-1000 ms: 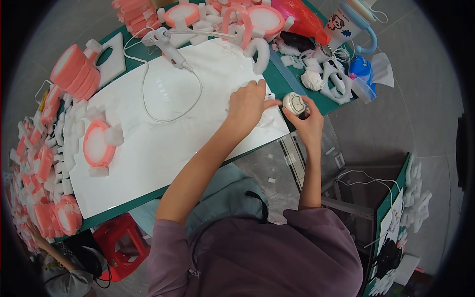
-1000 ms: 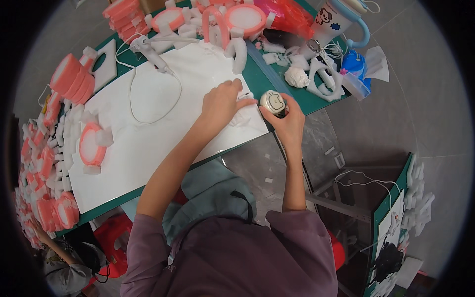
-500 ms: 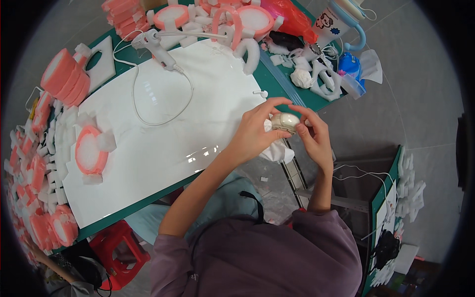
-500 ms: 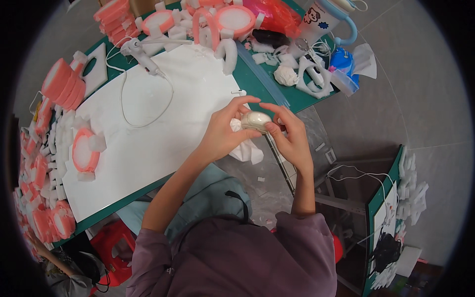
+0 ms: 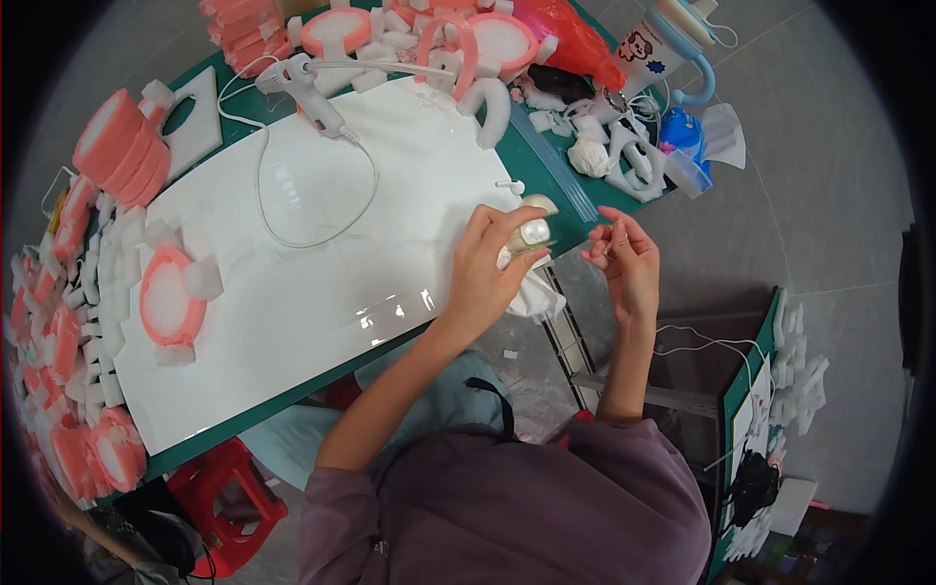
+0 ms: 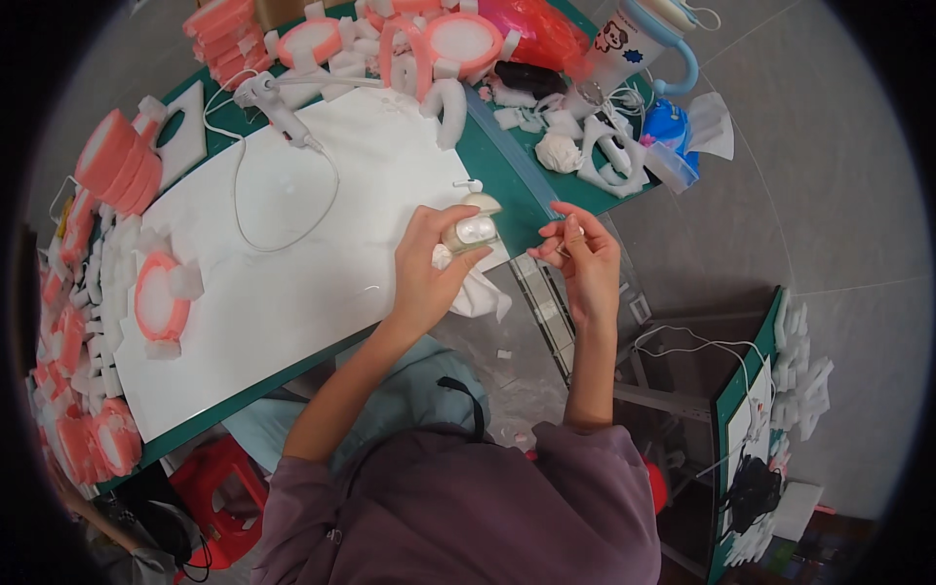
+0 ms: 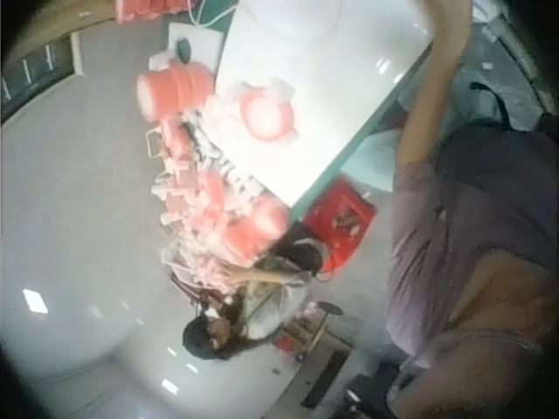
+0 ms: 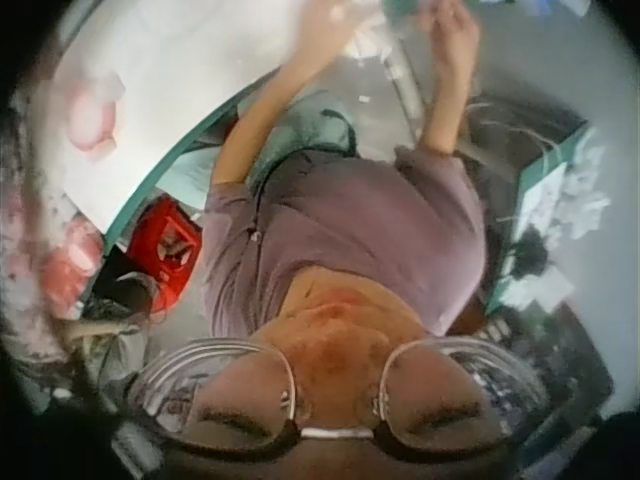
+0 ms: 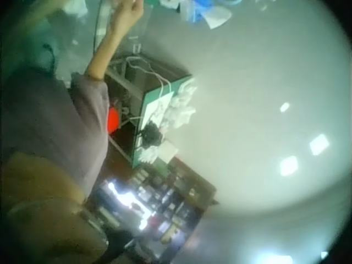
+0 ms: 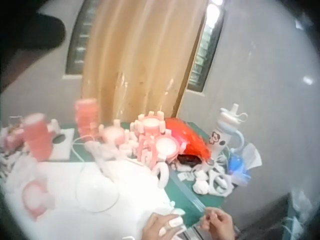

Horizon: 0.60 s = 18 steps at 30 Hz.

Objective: Apply glue to foam rings and attach small foam blocks to assemble products.

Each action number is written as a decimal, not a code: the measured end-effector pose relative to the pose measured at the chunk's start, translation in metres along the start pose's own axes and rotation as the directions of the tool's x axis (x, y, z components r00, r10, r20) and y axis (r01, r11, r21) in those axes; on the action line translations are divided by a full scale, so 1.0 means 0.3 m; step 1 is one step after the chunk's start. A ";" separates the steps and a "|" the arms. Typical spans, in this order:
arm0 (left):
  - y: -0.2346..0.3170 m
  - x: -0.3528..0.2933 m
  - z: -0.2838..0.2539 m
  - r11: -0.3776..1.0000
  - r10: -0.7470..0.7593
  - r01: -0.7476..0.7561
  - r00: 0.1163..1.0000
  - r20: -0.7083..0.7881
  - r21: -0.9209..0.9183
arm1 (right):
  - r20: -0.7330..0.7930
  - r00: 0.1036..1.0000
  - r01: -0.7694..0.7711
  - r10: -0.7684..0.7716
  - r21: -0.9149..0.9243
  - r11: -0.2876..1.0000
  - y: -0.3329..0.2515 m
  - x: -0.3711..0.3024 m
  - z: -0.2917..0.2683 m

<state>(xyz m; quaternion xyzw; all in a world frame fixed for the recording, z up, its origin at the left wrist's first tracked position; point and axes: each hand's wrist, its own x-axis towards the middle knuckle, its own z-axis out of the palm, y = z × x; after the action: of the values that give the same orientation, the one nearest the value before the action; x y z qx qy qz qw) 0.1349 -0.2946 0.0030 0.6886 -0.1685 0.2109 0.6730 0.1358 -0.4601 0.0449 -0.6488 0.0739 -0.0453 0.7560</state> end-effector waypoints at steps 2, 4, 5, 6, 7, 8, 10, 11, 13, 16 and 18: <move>-0.001 -0.007 0.009 0.999 -0.019 0.022 0.997 -0.069 0.045 | 0.019 0.999 -0.031 0.034 -0.151 0.988 -0.020 -0.008 -0.001; -0.008 -0.013 0.016 0.998 -0.001 0.008 0.996 -0.092 0.066 | 0.039 0.997 -0.047 0.060 -0.272 0.961 -0.028 -0.008 -0.001; -0.008 -0.015 0.017 0.997 0.007 0.001 0.994 -0.106 0.078 | 0.054 0.996 -0.049 0.070 -0.319 0.947 -0.029 -0.003 0.001; -0.007 -0.014 0.018 0.996 -0.014 0.023 0.995 -0.101 0.083 | 0.068 0.994 -0.049 0.080 -0.365 0.930 -0.030 0.002 0.004; -0.005 -0.010 0.019 0.995 -0.036 0.045 0.995 -0.096 0.087 | 0.120 0.988 -0.059 0.094 -0.265 0.962 -0.024 0.008 0.005; -0.004 -0.006 0.020 0.994 -0.058 0.066 0.994 -0.092 0.090 | 0.173 0.980 -0.074 0.102 -0.165 0.984 -0.013 0.014 0.007; -0.008 -0.004 0.026 0.996 -0.035 0.044 0.993 -0.110 0.083 | 0.215 0.972 -0.089 0.096 -0.039 0.995 -0.011 0.013 0.028; -0.012 -0.004 0.026 0.996 -0.024 0.034 0.992 -0.121 0.084 | 0.208 0.974 -0.087 0.088 -0.012 0.996 -0.015 0.009 0.054; -0.012 -0.011 0.017 0.996 -0.027 0.036 0.994 -0.108 0.084 | 0.178 0.983 -0.036 0.038 -0.016 0.999 -0.029 -0.001 0.085; -0.024 -0.018 0.015 0.997 0.073 -0.067 0.984 -0.161 0.046 | 0.139 0.983 0.129 -0.117 -0.078 0.989 -0.040 -0.030 0.112; -0.028 -0.022 0.017 0.990 0.142 -0.137 0.970 -0.196 0.036 | 0.135 0.959 0.259 -0.248 -0.071 0.963 -0.033 -0.054 0.127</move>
<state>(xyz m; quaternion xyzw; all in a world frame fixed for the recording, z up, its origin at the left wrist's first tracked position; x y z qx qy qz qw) 0.1340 -0.2997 -0.0077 0.6581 -0.1462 0.3271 0.6622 0.1267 -0.4217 0.0612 -0.6870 -0.0555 -0.0980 0.7179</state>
